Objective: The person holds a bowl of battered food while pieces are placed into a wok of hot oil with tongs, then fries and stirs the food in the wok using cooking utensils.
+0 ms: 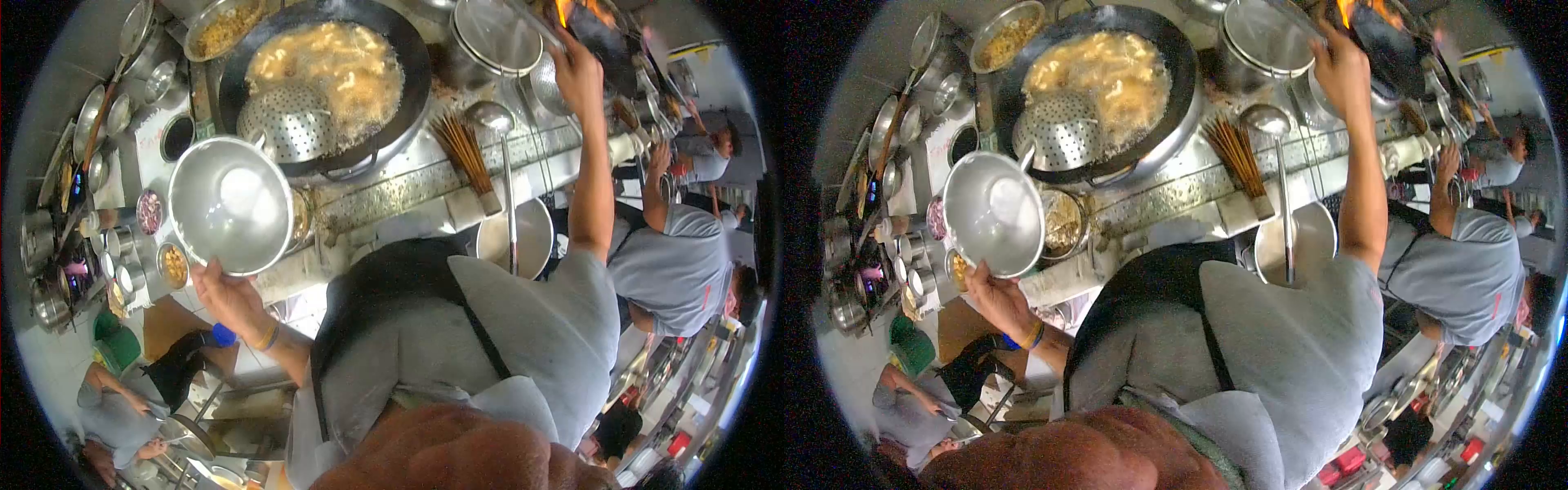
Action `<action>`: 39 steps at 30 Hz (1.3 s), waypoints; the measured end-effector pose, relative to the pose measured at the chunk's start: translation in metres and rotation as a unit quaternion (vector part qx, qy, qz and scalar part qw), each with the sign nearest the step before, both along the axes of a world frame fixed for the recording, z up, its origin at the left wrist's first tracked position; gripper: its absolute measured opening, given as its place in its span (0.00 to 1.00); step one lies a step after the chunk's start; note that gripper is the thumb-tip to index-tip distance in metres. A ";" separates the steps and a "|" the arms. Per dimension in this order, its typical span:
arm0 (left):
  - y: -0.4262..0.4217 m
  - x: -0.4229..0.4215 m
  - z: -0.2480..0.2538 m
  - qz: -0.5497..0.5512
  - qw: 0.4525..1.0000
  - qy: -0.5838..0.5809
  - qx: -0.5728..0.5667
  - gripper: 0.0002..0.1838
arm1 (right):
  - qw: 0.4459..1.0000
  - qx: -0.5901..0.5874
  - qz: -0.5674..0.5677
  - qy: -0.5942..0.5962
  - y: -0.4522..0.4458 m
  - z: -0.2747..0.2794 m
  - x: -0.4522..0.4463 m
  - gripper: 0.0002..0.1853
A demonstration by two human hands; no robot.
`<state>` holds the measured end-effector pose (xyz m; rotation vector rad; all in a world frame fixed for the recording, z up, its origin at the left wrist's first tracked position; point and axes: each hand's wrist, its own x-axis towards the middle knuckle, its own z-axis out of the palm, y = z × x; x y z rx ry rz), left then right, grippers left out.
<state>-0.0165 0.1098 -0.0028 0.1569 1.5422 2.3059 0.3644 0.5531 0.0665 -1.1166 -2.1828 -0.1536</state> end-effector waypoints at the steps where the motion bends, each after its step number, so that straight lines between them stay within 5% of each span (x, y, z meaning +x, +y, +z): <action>1: 0.003 0.000 -0.003 -0.015 1.000 -0.002 0.007 0.05 | 0.999 -0.051 -0.008 0.011 -0.041 -0.006 0.011 0.20; 3: 0.010 0.000 -0.008 -0.044 0.999 -0.004 0.026 0.05 | 0.998 -0.050 0.027 0.010 -0.115 -0.028 0.025 0.18; 7: 0.023 0.001 -0.008 -0.063 0.998 0.015 -0.016 0.06 | 0.963 -0.265 -0.037 0.034 -0.231 -0.083 0.030 0.19; 12: 0.039 0.013 -0.001 -0.097 0.994 0.024 -0.043 0.06 | 0.940 -0.323 -0.107 -0.027 -0.282 -0.211 0.043 0.20; 15: 0.045 0.035 0.005 -0.100 0.992 0.039 -0.061 0.06 | 0.934 -0.334 -0.124 -0.032 -0.278 -0.237 0.034 0.22; 29: 0.006 0.093 -0.008 -0.111 0.985 0.016 -0.128 0.05 | 0.924 -0.369 -0.090 -0.038 -0.268 -0.272 0.041 0.31; 39: -0.008 0.076 -0.049 -0.329 0.941 -0.062 -0.052 0.05 | 0.897 -0.352 -0.267 0.009 -0.342 -0.243 0.035 0.30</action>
